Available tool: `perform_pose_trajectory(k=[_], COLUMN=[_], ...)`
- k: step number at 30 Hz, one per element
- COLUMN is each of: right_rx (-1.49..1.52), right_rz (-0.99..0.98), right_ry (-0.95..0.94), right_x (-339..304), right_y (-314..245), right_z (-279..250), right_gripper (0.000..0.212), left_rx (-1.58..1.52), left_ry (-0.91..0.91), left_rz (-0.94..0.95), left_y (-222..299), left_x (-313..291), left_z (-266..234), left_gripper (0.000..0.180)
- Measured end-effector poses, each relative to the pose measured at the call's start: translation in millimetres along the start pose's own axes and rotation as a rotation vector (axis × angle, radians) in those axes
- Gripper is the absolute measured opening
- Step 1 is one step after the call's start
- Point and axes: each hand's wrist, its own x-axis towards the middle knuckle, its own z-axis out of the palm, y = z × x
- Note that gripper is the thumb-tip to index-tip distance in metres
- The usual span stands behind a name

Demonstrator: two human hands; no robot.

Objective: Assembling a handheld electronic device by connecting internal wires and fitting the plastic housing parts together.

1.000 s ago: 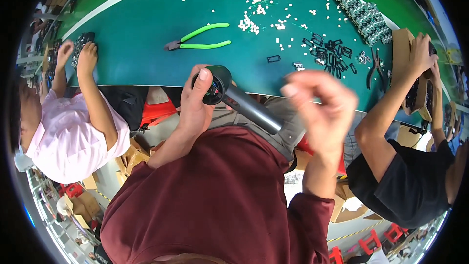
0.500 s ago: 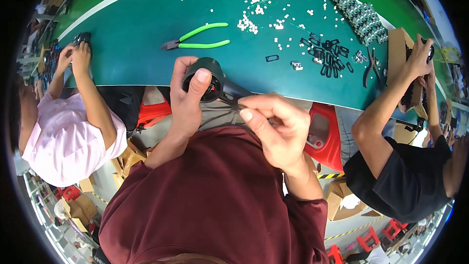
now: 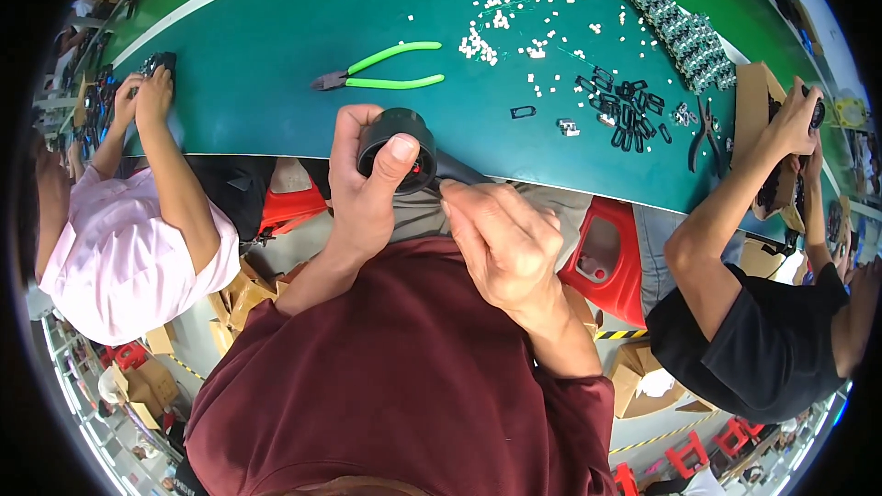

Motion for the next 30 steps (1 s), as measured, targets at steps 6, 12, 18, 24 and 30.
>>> perform_pose_trajectory(k=[6, 12, 18, 24, 30], right_rx=[-0.089, -0.058, -0.131, -0.151, -0.14], right_rz=[-0.078, -0.051, -0.126, -0.07, -0.066], right_ry=[-0.043, 0.046, 0.081, 0.053, 0.087], right_x=[-7, -8, -12, -9, -9], right_y=[5, 3, 8, 3, 4], right_z=[5, 2, 10, 10, 11], right_gripper=[0.02, 0.02, 0.02, 0.017, 0.014], left_rx=[0.025, 0.005, 0.019, 0.038, 0.022], left_ry=[0.007, -0.016, -0.016, -0.022, -0.016], left_rz=[0.021, -0.02, -0.022, -0.013, -0.033], left_y=[-3, 0, -4, -3, -3], left_x=[1, 1, 2, 0, -2], left_z=[1, 2, 3, 4, 5], left_gripper=[0.051, 0.049, 0.047, 0.047, 0.048])
